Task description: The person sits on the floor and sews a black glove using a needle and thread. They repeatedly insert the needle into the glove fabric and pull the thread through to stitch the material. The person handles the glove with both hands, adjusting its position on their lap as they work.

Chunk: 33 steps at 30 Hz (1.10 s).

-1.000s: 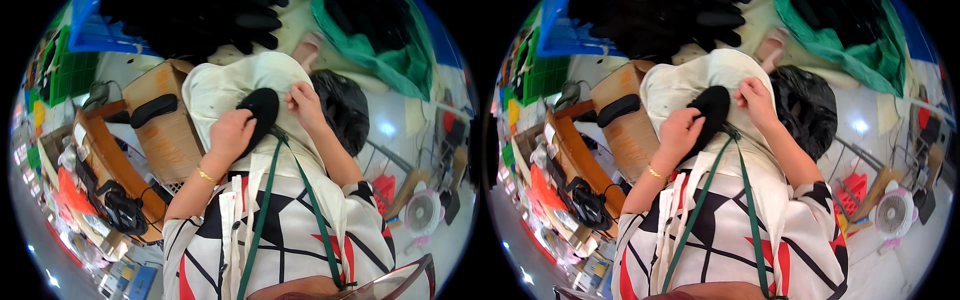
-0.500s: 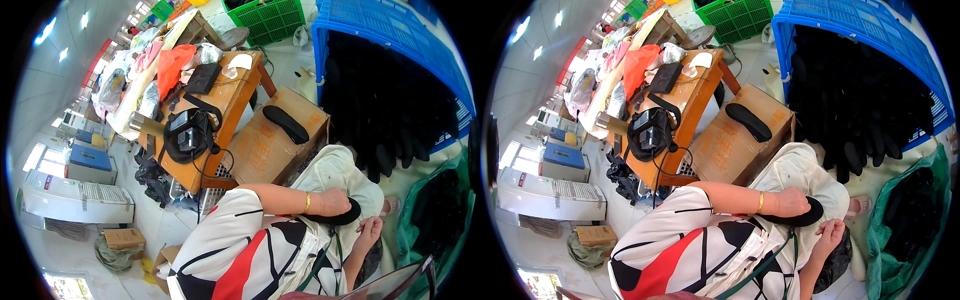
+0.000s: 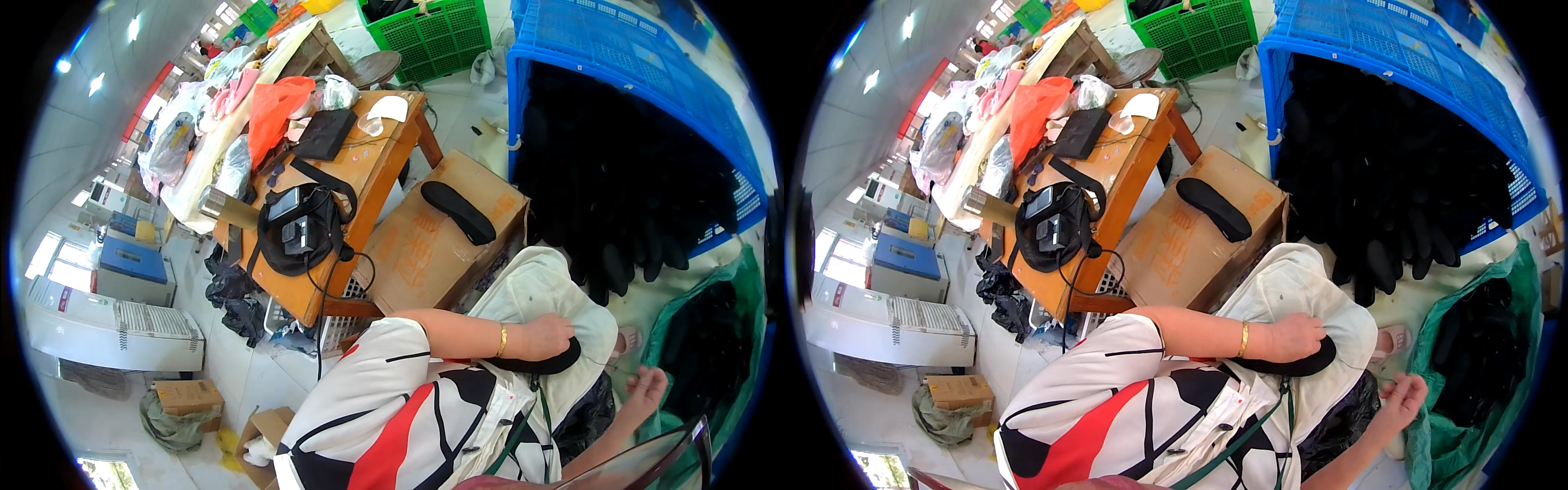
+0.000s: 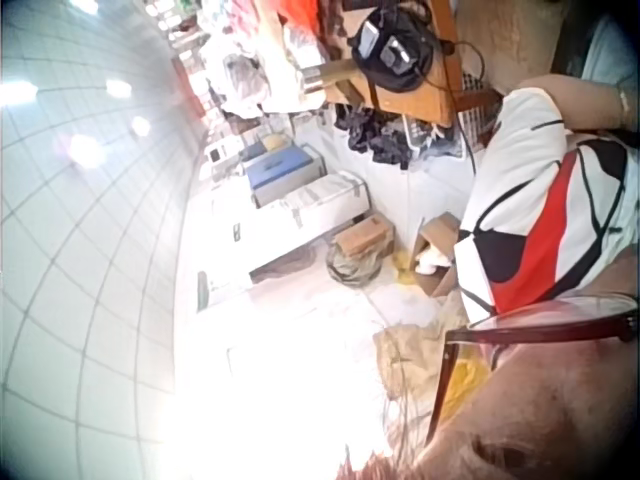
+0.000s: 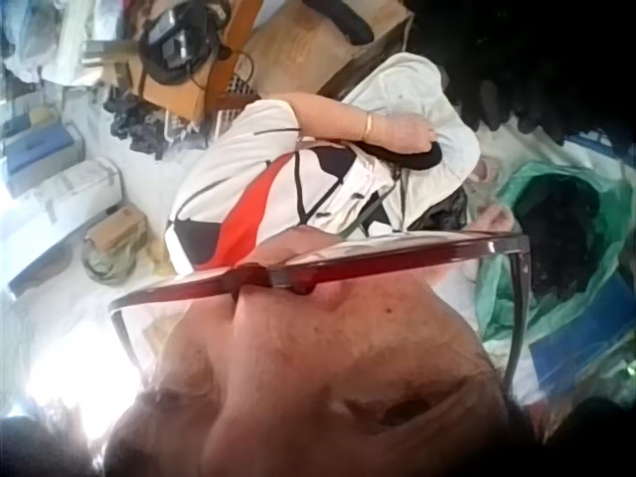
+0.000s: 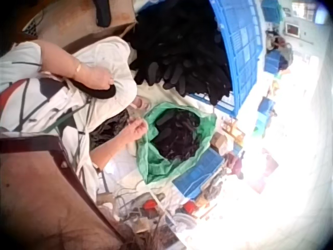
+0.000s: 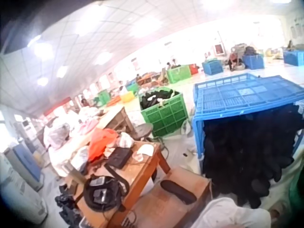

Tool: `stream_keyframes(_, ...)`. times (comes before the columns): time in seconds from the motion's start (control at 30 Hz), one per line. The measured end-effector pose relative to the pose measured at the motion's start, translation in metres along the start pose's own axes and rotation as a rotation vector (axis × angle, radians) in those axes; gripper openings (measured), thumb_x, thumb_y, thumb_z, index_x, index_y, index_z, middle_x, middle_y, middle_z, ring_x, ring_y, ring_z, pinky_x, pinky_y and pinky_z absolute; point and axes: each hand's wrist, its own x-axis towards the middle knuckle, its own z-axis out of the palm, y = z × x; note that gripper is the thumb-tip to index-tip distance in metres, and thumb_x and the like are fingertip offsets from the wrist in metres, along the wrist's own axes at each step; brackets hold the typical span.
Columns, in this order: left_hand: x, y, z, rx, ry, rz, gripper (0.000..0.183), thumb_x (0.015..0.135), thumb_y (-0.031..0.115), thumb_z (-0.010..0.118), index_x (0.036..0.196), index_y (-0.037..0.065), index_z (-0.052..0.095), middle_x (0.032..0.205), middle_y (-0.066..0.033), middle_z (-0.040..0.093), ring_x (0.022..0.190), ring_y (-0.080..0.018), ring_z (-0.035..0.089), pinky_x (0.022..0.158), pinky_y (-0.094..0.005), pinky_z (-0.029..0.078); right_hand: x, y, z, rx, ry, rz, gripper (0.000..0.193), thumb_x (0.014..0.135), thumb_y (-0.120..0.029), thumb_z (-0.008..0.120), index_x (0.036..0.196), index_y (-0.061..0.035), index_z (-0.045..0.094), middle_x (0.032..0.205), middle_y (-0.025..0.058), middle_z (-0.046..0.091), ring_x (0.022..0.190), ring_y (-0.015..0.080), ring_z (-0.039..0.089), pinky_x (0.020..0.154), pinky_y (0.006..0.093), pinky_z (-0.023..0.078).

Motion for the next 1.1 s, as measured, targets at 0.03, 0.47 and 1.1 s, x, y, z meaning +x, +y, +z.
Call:
stream_keyframes(0.03,-0.002,-0.002,0.007,-0.049,0.013,-0.033,0.010,0.074,0.017,0.060,0.068,0.010,0.063,0.083,-0.0052,0.059,0.086,-0.0249,0.058,0.071,-0.0371,0.049,-0.004,-0.002,0.006,-0.239,0.008,-0.181,0.014,0.099,-0.014,0.055,0.107,-0.0024,0.052,0.083,0.0063,0.058,0.064,0.0148,0.051,0.057,0.0254,0.043)
stream_keyframes(0.47,0.010,-0.015,0.010,-0.227,-0.172,-0.306,0.023,0.081,0.019,0.057,0.068,0.003,0.066,0.078,-0.0178,0.062,0.078,-0.0370,0.061,0.070,-0.0469,0.051,-0.082,0.039,0.072,-0.796,-0.987,0.094,0.039,0.077,-0.042,0.070,0.079,-0.0030,0.064,0.079,0.0200,0.066,0.079,0.0393,0.065,0.068,0.0471,0.050)
stream_keyframes(1.1,0.008,-0.028,0.004,-1.240,-0.239,-0.933,0.011,0.088,0.016,0.070,0.088,0.005,0.071,0.079,0.0035,0.066,0.068,-0.0039,0.053,0.062,-0.0200,0.041,-0.058,0.012,0.057,-0.587,-0.575,-0.045,0.030,0.087,-0.035,0.064,0.091,-0.0050,0.068,0.085,0.0110,0.062,0.079,0.0309,0.063,0.069,0.0419,0.050)
